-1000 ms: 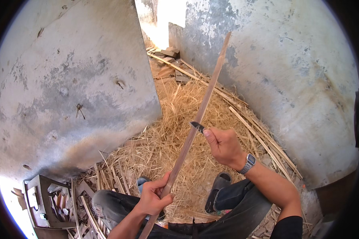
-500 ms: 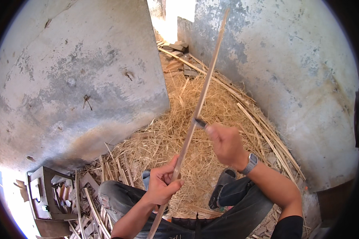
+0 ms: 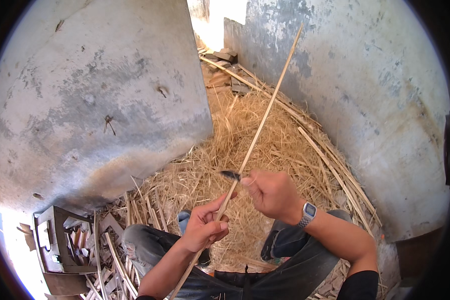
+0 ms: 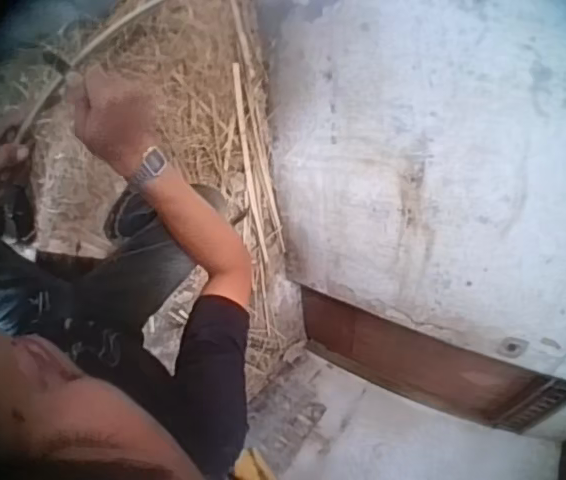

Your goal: The person sits on a straw-covered floor and uses a knife to shave a thin bamboo strip. They hold the strip with one hand and repeatedly slide the blade along its length, eventually handling another bamboo strip in the same manner.

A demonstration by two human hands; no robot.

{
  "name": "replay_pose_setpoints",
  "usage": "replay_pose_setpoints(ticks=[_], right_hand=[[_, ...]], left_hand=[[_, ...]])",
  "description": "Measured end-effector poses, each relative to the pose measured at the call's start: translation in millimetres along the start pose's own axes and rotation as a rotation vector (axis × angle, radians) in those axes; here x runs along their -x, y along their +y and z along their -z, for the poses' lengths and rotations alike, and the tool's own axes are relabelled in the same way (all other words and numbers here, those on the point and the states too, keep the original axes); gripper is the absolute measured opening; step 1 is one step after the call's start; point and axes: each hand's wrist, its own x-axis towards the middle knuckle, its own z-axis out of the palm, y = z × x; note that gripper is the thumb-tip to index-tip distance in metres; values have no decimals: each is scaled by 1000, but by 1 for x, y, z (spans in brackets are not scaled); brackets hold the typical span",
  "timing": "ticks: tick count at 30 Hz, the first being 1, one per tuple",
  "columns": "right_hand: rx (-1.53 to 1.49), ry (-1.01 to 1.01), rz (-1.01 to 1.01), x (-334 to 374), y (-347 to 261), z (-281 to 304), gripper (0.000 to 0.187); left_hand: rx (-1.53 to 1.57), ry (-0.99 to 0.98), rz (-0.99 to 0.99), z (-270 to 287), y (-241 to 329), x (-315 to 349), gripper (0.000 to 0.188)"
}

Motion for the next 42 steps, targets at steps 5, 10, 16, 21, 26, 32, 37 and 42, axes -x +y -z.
replay_pose_setpoints(ticks=[5,10,16,21,26,32,37,42], right_hand=[[94,-16,-153,-25,12,10,32],[7,3,39,5,-15,-19,36],[81,-12,-74,-38,1,2,39],[-82,137,-195,-35,7,22,36],[-129,110,-132,-23,0,24,32],[-241,-71,-173,-4,-18,20,23],[73,-516,-126,22,-31,4,27],[245,-473,-185,22,-5,-1,31]], left_hand=[[51,20,-7,1,-3,0,76],[149,41,34,-1,6,-9,72],[283,41,-11,3,11,-5,71],[216,-86,45,8,8,-4,74],[246,-72,50,9,6,1,79],[266,-41,62,12,-2,0,81],[124,-11,71,5,-9,-2,79],[28,7,48,6,-20,3,78]])
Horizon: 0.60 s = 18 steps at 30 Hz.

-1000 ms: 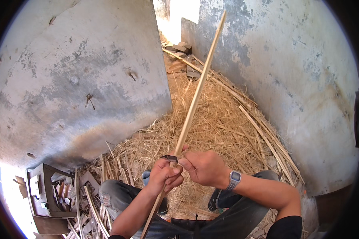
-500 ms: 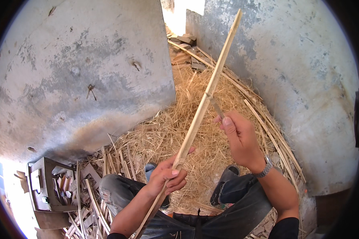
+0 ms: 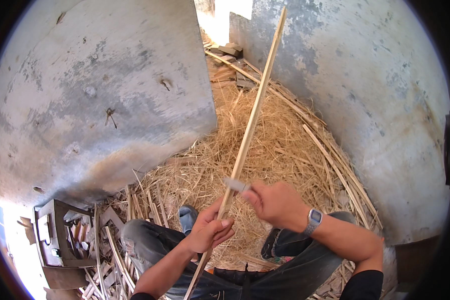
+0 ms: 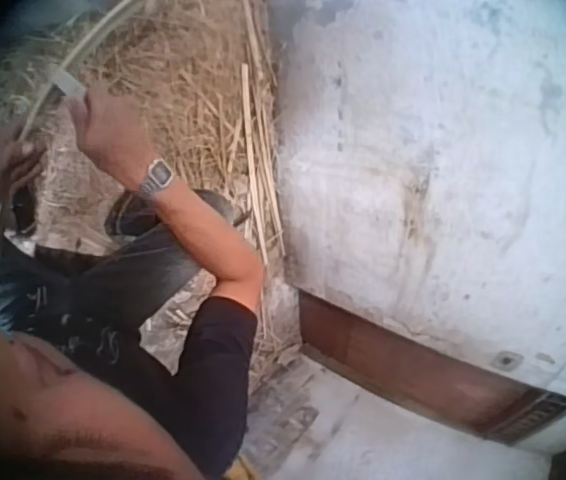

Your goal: The person sits on a straw-covered floor and uses a knife to shave a thin bamboo strip. They hold the strip with one hand and repeatedly slide the blade along its length, eventually handling another bamboo strip in the same manner.

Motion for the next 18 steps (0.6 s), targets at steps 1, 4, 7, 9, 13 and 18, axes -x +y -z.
replay_pose_setpoints(ticks=[1,4,7,9,13,18], right_hand=[[-29,68,-93,-5,10,4,33],[-50,161,-54,-10,34,17,43],[-6,-66,-12,19,-1,-1,39],[49,-119,52,25,-13,-7,40],[93,-8,133,15,0,-2,40],[-34,313,-170,-21,47,52,43]], left_hand=[[-1,0,3,1,0,2,78],[-11,-2,10,1,-2,5,77],[5,-8,23,1,-8,2,78],[-71,-13,44,1,-15,0,78],[-109,84,20,2,-15,-6,78],[-46,-109,41,13,-23,10,75]])
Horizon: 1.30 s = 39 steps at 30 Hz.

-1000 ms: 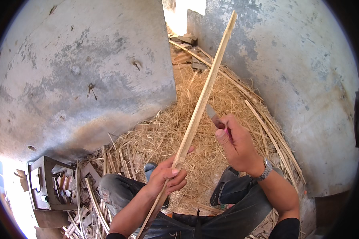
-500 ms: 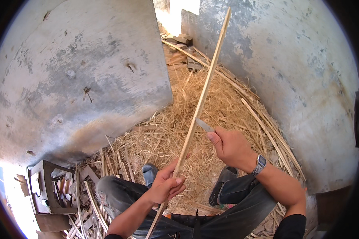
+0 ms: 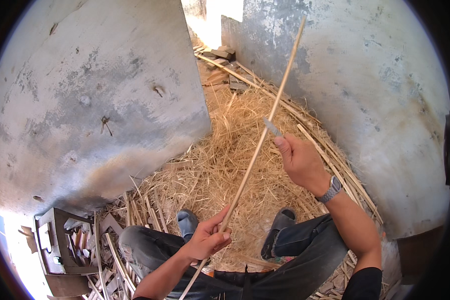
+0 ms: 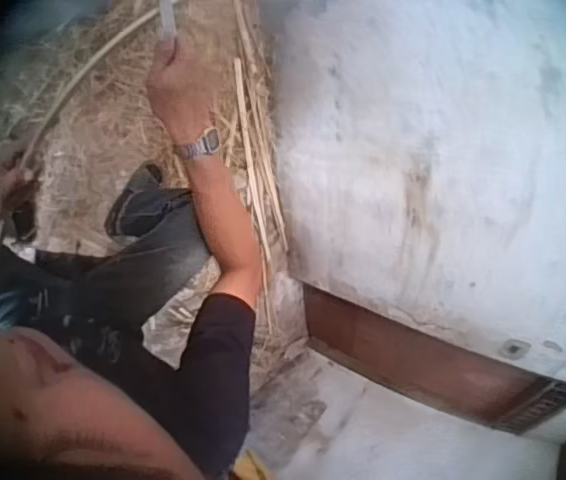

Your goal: The person sits on a straw-covered floor and uses a knife to shave a thin bamboo strip. They hold the strip with one hand and repeatedly slide the blade along its length, eventually handling another bamboo strip in the same manner.

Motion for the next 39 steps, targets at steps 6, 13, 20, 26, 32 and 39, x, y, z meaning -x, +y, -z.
replay_pose_setpoints(ticks=[6,13,20,26,32,39], right_hand=[[68,-364,242,71,-44,-32,40],[23,57,-53,-6,36,11,48],[-775,342,-460,-12,100,51,47],[-894,343,-355,-6,85,32,40],[-650,151,-85,11,45,0,43],[-174,-319,116,55,-12,-21,42]], left_hand=[[-17,-21,35,2,-12,-5,75],[117,-98,42,9,-7,6,77],[-293,-28,14,1,-24,6,79],[-668,-64,-166,-2,-23,-6,71],[-386,22,38,-24,-1,-17,64],[-379,150,-13,-12,10,-13,57]])
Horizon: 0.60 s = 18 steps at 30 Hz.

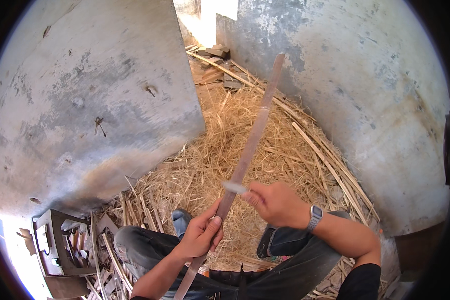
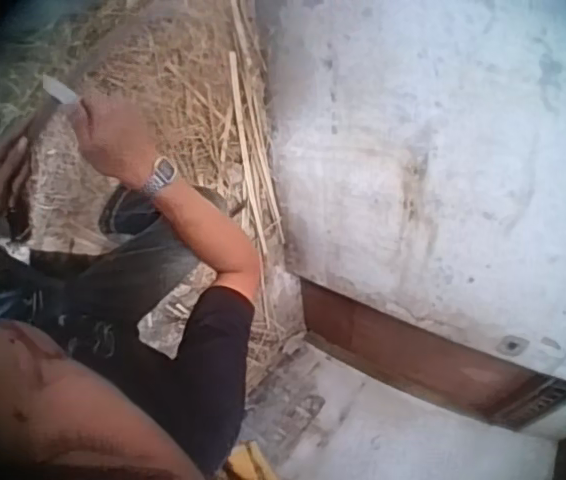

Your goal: The person sits on a straw-covered floor and uses a knife to shave a thin bamboo strip. They hold the strip with one hand and repeatedly slide the blade along its length, eventually handling another bamboo strip in the same manner.

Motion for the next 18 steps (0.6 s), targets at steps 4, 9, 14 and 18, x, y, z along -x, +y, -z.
replay_pose_setpoints(ticks=[4,9,14,18], right_hand=[[231,-261,20,9,-23,-21,38],[69,360,-134,-38,54,17,48],[-107,454,-116,-36,73,55,48],[-56,258,16,-21,41,35,51]], left_hand=[[98,-15,-22,0,-5,5,55],[127,-39,28,2,-9,18,54],[209,-155,71,0,-22,15,54],[318,-170,45,4,-25,13,59]])
